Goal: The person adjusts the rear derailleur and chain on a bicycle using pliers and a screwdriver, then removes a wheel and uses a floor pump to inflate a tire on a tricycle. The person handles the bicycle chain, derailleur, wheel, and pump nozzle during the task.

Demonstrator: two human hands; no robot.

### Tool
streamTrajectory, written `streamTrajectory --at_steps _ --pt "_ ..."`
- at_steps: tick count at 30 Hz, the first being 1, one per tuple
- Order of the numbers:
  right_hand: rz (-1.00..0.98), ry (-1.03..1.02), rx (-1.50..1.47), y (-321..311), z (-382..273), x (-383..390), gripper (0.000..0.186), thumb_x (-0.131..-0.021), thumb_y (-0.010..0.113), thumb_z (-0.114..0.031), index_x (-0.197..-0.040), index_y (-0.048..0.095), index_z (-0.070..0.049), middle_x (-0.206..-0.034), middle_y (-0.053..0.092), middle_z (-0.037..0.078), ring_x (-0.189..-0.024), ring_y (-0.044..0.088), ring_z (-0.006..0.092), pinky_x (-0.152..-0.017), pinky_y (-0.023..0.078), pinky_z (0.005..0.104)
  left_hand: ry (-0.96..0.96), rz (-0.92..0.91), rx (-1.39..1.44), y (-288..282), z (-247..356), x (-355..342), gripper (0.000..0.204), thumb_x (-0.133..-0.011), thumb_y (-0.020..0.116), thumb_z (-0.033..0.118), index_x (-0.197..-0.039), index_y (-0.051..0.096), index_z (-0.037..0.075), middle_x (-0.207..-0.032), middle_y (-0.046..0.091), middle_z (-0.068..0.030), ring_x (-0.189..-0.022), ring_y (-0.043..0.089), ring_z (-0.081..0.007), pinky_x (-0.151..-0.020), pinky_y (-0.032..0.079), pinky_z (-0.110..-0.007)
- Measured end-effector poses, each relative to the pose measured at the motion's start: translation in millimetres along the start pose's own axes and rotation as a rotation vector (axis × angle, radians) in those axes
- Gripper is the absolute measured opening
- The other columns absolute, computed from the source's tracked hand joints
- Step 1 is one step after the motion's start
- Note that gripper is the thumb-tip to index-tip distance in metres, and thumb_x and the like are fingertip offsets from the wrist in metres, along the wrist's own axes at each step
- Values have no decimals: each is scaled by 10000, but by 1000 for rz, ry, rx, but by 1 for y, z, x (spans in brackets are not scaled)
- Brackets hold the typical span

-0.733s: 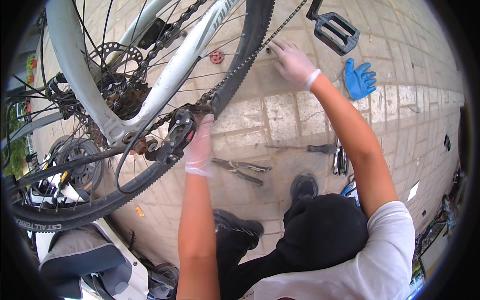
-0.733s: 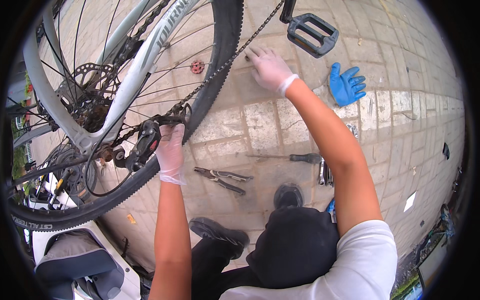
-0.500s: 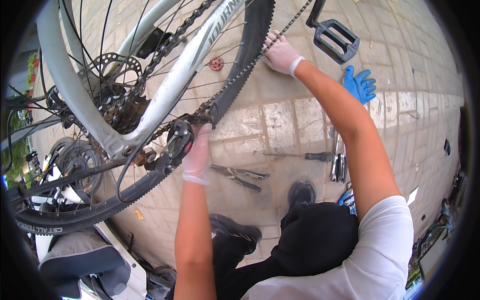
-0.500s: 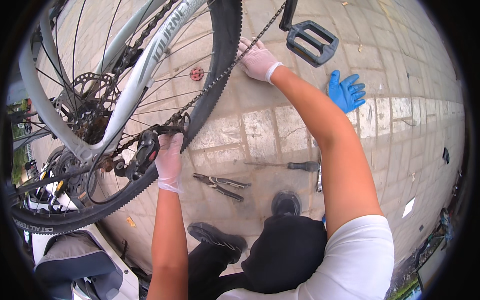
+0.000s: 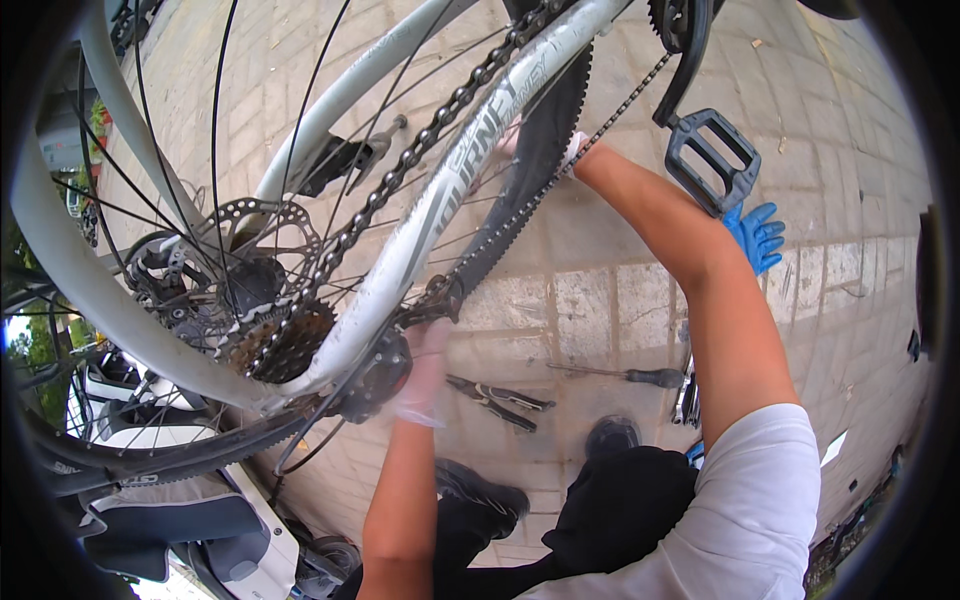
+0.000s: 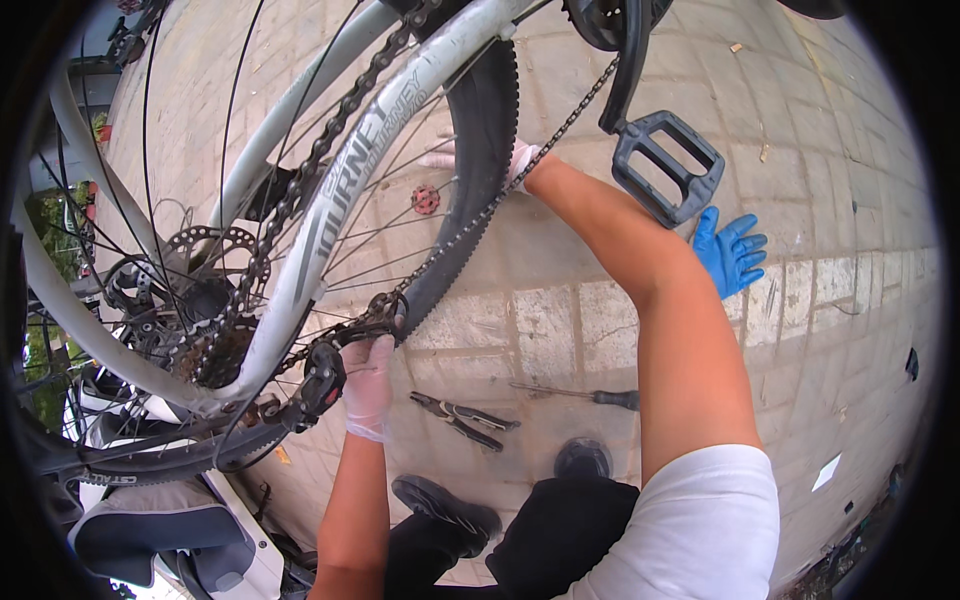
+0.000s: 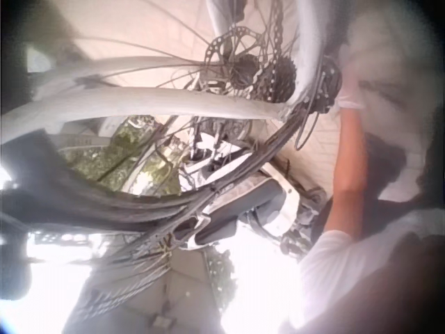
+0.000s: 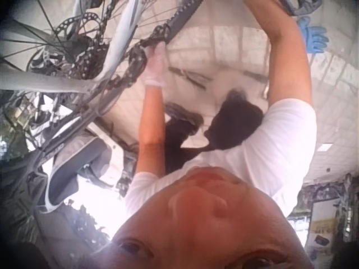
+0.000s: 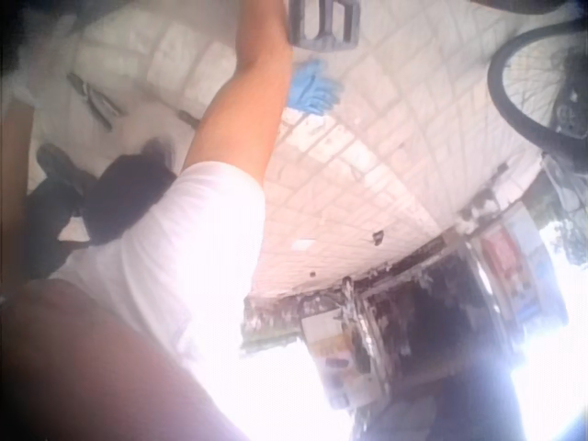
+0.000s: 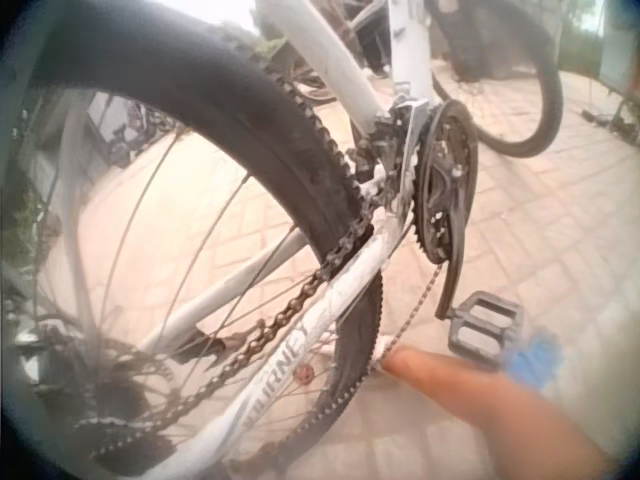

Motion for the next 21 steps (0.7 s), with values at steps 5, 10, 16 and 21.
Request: streamTrajectory --at_steps 5,10,16,21 --pt "77 -79 -36 3 -14 -18 542 -879 535 -422 -1381 470 -229 -1430 468 74 -1343 407 315 -1127 246 534 0 11 -155 -4 -1 1 253 -901 578 42 -1135 635 -33 -1081 675 -96 -1016 610 -164 -971 433 -314" --pt "-26 -105 -182 -14 -35 -23 550 -824 596 -455 -1313 543 -209 -1350 526 82 -1303 421 291 -1084 261 565 26 -13 -53 -8 -7 0 256 -903 574 44 -1140 633 -31 -1089 673 -95 -1024 608 -164 -968 432 -311" --pt "51 -157 -173 -19 -46 -30 469 -784 642 -336 -1222 595 -176 -1160 613 35 -1140 530 264 -951 375 489 12 -1 -165 -8 -4 1 267 -908 558 30 -1161 622 -26 -1108 666 -86 -1032 604 -156 -961 431 -303" --pt "125 -25 -179 -1 -26 -27 432 -770 649 -257 -1182 613 -133 -1082 646 68 -1061 575 276 -917 414 427 -6 -3 -215 -3 2 0 260 -914 533 14 -1155 626 -19 -1092 668 -79 -1021 603 -150 -951 433 -295"
Point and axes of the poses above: each hand's wrist, its own x-axis away from the middle knuckle, its own y-axis out of the palm, z = x × y, the point moved 6 cm from there along -x, towards the middle knuckle
